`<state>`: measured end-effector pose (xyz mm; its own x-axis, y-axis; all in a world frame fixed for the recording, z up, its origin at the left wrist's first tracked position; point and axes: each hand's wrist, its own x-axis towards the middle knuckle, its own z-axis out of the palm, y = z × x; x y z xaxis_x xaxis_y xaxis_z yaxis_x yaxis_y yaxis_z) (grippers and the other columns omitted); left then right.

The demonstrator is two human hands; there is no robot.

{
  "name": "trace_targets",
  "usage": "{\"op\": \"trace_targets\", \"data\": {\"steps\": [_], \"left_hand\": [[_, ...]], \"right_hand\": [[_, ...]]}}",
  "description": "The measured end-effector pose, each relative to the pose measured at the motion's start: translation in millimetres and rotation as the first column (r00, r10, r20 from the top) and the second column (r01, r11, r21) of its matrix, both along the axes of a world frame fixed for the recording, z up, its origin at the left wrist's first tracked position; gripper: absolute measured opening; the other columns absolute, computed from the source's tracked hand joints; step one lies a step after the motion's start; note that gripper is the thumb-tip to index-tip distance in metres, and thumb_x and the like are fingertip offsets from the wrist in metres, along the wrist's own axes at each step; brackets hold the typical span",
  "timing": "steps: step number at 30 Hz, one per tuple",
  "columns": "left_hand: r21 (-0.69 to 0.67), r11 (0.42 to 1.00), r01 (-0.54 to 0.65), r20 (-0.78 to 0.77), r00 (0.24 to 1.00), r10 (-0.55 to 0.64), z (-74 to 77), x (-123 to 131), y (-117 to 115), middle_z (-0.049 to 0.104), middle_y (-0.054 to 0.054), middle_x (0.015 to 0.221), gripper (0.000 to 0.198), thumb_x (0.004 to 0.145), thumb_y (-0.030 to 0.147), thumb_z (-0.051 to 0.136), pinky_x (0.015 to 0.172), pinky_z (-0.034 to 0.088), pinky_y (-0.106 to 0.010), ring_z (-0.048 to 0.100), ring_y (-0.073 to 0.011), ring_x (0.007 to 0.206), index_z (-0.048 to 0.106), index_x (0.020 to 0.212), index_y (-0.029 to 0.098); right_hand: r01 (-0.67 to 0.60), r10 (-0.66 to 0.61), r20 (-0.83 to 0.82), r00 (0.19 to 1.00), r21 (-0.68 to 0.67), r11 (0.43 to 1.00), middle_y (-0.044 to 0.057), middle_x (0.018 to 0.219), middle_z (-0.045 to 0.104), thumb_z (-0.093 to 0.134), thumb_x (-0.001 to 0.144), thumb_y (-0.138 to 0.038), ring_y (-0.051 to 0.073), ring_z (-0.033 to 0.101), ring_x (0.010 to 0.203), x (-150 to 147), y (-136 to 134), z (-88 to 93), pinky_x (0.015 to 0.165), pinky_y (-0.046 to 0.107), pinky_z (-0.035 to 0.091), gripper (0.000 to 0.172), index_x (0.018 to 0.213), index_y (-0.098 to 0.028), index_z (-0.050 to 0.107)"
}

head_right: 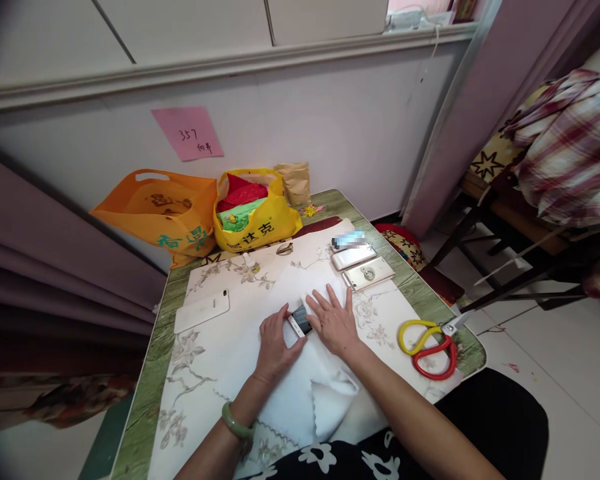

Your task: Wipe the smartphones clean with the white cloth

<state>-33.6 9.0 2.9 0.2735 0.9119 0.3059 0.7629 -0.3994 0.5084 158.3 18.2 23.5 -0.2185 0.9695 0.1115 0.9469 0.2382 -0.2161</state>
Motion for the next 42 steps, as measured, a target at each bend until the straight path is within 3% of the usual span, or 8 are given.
{"op": "trace_targets", "data": {"steps": [8,12,21,26,31,37,42], "left_hand": [[0.014,1.000,-0.015,-0.007,1.000,0.015,1.5,1.3,-0.2,0.060,-0.012,0.119,0.078,0.073,0.032,0.069,0.102,0.035,-0.047,0.053,-0.0288,0.111,0.035,0.141,0.015],[0.010,1.000,-0.011,-0.007,1.000,0.011,2.3,1.6,0.2,0.059,-0.011,0.120,0.078,0.073,0.033,0.069,0.103,0.035,-0.048,0.053,-0.0286,0.111,0.034,0.141,0.016],[0.019,1.000,-0.009,-0.004,1.000,0.009,0.9,0.4,0.6,0.060,-0.012,0.119,0.079,0.074,0.038,0.069,0.102,0.036,-0.048,0.053,-0.0291,0.111,0.034,0.142,0.016],[0.012,1.000,-0.013,-0.005,1.000,0.013,0.8,0.9,0.9,0.060,-0.012,0.119,0.078,0.073,0.031,0.069,0.102,0.036,-0.047,0.053,-0.0284,0.111,0.033,0.142,0.016],[0.029,1.000,0.002,-0.022,1.000,-0.001,0.6,1.4,0.6,0.059,-0.013,0.120,0.077,0.075,0.034,0.068,0.102,0.035,-0.049,0.053,-0.0293,0.111,0.033,0.142,0.016],[0.031,1.000,0.003,-0.028,1.000,-0.002,0.3,0.8,-0.3,0.058,-0.013,0.121,0.079,0.075,0.034,0.068,0.103,0.034,-0.049,0.052,-0.0295,0.113,0.032,0.143,0.016],[0.009,1.000,-0.002,-0.017,1.000,0.002,2.0,0.9,-0.4,0.058,-0.013,0.121,0.079,0.076,0.034,0.067,0.102,0.034,-0.051,0.052,-0.0308,0.113,0.031,0.144,0.017]], "right_hand": [[0.168,-0.171,0.076,0.982,0.052,0.984,0.006,0.153,0.037,0.027,0.101,-0.052,0.030,0.018,0.147,14.5,-4.9,-12.8,0.111,0.067,-0.011,0.056,0.149,-0.025,0.035],[0.175,-0.183,0.088,0.979,0.089,0.981,0.009,0.153,0.037,0.028,0.101,-0.051,0.029,0.019,0.146,17.0,-16.0,-17.2,0.112,0.066,-0.012,0.057,0.148,-0.020,0.037],[-0.007,0.000,0.074,0.997,0.098,0.995,0.007,0.152,0.041,0.033,0.100,-0.047,0.031,0.013,0.148,-3.5,-56.2,-4.4,0.111,0.068,-0.014,0.052,0.145,-0.021,0.043],[-0.109,0.106,0.046,0.993,0.080,0.991,0.003,0.152,0.040,0.037,0.100,-0.044,0.031,0.016,0.147,-13.4,-71.8,2.7,0.112,0.066,-0.014,0.049,0.145,-0.027,0.043],[-0.074,0.071,0.032,0.997,0.074,0.995,-0.003,0.152,0.039,0.036,0.101,-0.044,0.028,0.017,0.147,4.0,-64.2,0.7,0.112,0.065,-0.015,0.046,0.146,-0.034,0.039],[0.093,-0.097,0.053,0.994,0.070,0.993,0.001,0.150,0.043,0.030,0.102,-0.046,0.029,0.020,0.146,28.0,-37.2,-5.6,0.112,0.068,-0.012,0.048,0.146,-0.030,0.039],[0.197,-0.203,0.074,0.976,0.087,0.977,0.005,0.147,0.046,0.029,0.102,-0.048,0.030,0.017,0.147,27.8,-27.6,-8.9,0.112,0.068,-0.010,0.052,0.146,-0.024,0.042]]}}
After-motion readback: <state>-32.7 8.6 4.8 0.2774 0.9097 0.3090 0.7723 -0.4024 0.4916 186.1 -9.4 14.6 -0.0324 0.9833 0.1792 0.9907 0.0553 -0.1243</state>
